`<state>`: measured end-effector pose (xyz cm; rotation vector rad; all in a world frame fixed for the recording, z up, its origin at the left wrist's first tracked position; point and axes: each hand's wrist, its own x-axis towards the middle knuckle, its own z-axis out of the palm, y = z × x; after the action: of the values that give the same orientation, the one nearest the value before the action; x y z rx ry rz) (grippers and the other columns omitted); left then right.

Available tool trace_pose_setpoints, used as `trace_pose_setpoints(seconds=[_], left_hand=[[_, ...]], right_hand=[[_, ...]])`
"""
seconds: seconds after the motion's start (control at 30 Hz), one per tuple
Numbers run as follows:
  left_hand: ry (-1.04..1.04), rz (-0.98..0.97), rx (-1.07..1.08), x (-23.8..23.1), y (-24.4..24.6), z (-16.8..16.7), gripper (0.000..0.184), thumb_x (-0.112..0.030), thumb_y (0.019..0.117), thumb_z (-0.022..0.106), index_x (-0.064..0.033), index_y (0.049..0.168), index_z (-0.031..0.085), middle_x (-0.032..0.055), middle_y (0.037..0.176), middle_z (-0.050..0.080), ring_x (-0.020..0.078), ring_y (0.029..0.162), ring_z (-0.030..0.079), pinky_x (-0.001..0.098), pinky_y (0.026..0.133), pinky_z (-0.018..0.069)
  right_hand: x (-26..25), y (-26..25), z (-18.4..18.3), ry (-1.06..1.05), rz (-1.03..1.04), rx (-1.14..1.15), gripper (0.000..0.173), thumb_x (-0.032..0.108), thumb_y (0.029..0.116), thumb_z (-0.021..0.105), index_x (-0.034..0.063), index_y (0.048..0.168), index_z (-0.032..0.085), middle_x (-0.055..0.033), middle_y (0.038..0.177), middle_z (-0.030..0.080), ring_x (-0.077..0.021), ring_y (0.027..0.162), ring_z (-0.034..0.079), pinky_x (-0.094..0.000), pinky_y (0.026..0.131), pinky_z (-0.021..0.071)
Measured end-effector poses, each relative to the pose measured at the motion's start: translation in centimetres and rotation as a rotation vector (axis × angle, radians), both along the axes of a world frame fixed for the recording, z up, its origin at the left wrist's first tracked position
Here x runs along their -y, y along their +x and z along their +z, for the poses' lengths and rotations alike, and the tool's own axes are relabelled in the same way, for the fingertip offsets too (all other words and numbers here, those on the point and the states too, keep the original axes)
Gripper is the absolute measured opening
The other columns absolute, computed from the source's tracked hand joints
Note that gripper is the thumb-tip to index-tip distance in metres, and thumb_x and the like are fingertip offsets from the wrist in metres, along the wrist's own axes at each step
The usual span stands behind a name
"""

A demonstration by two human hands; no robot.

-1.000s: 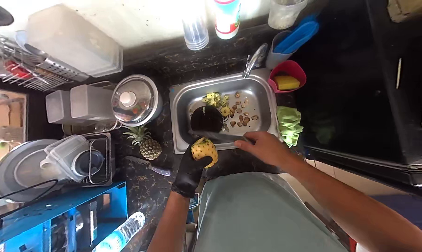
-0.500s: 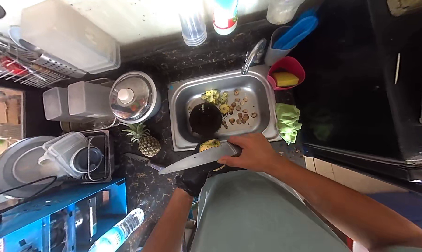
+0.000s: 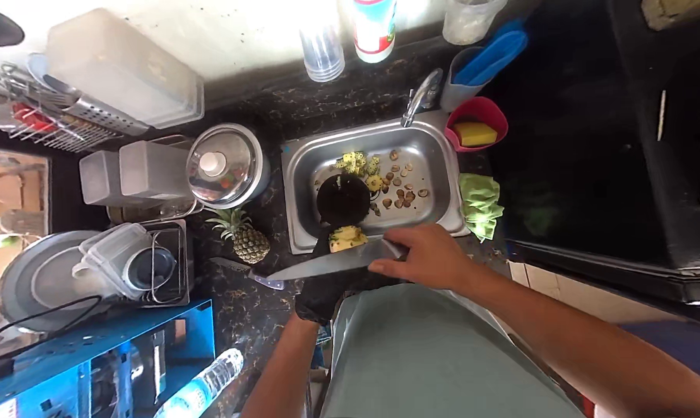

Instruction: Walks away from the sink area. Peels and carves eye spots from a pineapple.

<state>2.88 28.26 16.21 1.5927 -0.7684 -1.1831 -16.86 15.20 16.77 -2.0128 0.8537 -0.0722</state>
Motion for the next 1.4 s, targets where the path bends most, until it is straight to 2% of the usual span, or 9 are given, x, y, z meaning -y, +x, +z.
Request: trace_pose_setpoints(seconds=[0.1, 0.27, 0.47, 0.63, 0.73, 0.9, 1.13, 1.23, 1.4], left_hand=[[-0.027, -0.013, 0.071, -0.6, -0.1, -0.3, 0.068, -0.010, 0.0753, 0.087, -0.0016, 0.135, 0.056, 0.0068, 0.120, 0.069, 0.0135, 0.110, 0.067, 0.0338, 0.096, 0.0570], [0.186, 0.036, 0.332, 0.5, 2.3, 1.2, 0.087, -0.025, 0.0564, 0.093, -0.0110, 0.133, 0.056, 0.0042, 0.112, 0.070, 0.0119, 0.100, 0.070, 0.0325, 0.086, 0.0612], [0.191, 0.011, 0.373, 0.4, 1.9, 0.7, 0.093, -0.040, 0.0558, 0.093, -0.0038, 0.133, 0.056, 0.0085, 0.115, 0.070, 0.0133, 0.106, 0.068, 0.0346, 0.093, 0.0583], [0.038, 0.064, 0.461, -0.1, -0.2, -1.1, 0.089, -0.027, 0.0637, 0.096, 0.0025, 0.136, 0.053, 0.0088, 0.120, 0.069, 0.0112, 0.110, 0.067, 0.0322, 0.099, 0.0565], [-0.004, 0.059, 0.539, 0.0, -0.9, -1.3, 0.080, -0.031, 0.0696, 0.090, -0.0007, 0.135, 0.056, 0.0076, 0.120, 0.069, 0.0110, 0.109, 0.067, 0.0326, 0.099, 0.0551], [-0.012, 0.069, 0.606, 0.1, -1.2, -1.3, 0.085, -0.035, 0.0638, 0.094, 0.0001, 0.132, 0.058, 0.0073, 0.117, 0.070, 0.0101, 0.107, 0.068, 0.0318, 0.098, 0.0565], [-0.039, 0.116, 0.524, 0.4, -1.6, -1.2, 0.079, -0.024, 0.0726, 0.089, 0.0040, 0.137, 0.052, 0.0108, 0.122, 0.067, 0.0117, 0.111, 0.066, 0.0307, 0.101, 0.0542], [-0.036, 0.099, 0.556, 0.2, -1.5, -0.8, 0.086, -0.029, 0.0653, 0.094, 0.0017, 0.135, 0.054, 0.0077, 0.120, 0.068, 0.0098, 0.109, 0.067, 0.0300, 0.100, 0.0553], [0.110, 0.100, 0.618, 0.5, 0.4, -0.3, 0.087, -0.028, 0.0604, 0.093, 0.0002, 0.134, 0.054, 0.0113, 0.116, 0.069, 0.0134, 0.105, 0.068, 0.0333, 0.094, 0.0575]], right_hand=[[0.1, 0.3, -1.1, -0.128, -0.006, 0.006, 0.078, 0.090, 0.0821, 0.046, 0.0156, 0.088, 0.069, -0.0025, 0.066, 0.062, -0.0208, 0.066, 0.065, -0.0494, 0.061, 0.0501], [3.2, -3.0, -6.1, 0.084, -0.097, -0.328, 0.081, 0.089, 0.0824, 0.046, 0.0135, 0.097, 0.071, -0.0117, 0.082, 0.069, -0.0332, 0.083, 0.069, -0.0623, 0.073, 0.0517], [2.2, -2.8, -4.7, 0.215, -0.163, -0.302, 0.077, 0.087, 0.0862, 0.043, 0.0136, 0.090, 0.067, -0.0060, 0.073, 0.059, -0.0259, 0.071, 0.060, -0.0543, 0.064, 0.0473], [-0.6, -0.4, 0.3, 0.068, -0.044, -0.128, 0.078, 0.089, 0.0832, 0.047, 0.0150, 0.093, 0.070, -0.0038, 0.071, 0.064, -0.0225, 0.070, 0.065, -0.0512, 0.063, 0.0508], [-1.4, 0.7, 1.2, -0.018, -0.009, -0.088, 0.077, 0.089, 0.0842, 0.044, 0.0162, 0.090, 0.068, -0.0009, 0.067, 0.061, -0.0181, 0.066, 0.062, -0.0459, 0.060, 0.0483], [-1.2, 0.6, -0.4, 0.000, 0.025, -0.138, 0.079, 0.090, 0.0839, 0.042, 0.0161, 0.094, 0.068, -0.0019, 0.070, 0.062, -0.0198, 0.069, 0.064, -0.0473, 0.062, 0.0492], [-1.7, 0.9, 0.1, -0.113, 0.002, -0.113, 0.079, 0.090, 0.0830, 0.042, 0.0161, 0.089, 0.067, -0.0012, 0.066, 0.061, -0.0187, 0.065, 0.063, -0.0456, 0.059, 0.0481], [-1.3, 0.5, -0.8, -0.105, -0.016, -0.084, 0.078, 0.090, 0.0828, 0.045, 0.0155, 0.089, 0.068, -0.0019, 0.066, 0.061, -0.0196, 0.065, 0.063, -0.0467, 0.059, 0.0486], [2.6, -2.0, -5.8, 0.095, -0.083, -0.337, 0.079, 0.089, 0.0799, 0.050, 0.0152, 0.097, 0.070, -0.0083, 0.081, 0.068, -0.0288, 0.081, 0.068, -0.0582, 0.072, 0.0516]])
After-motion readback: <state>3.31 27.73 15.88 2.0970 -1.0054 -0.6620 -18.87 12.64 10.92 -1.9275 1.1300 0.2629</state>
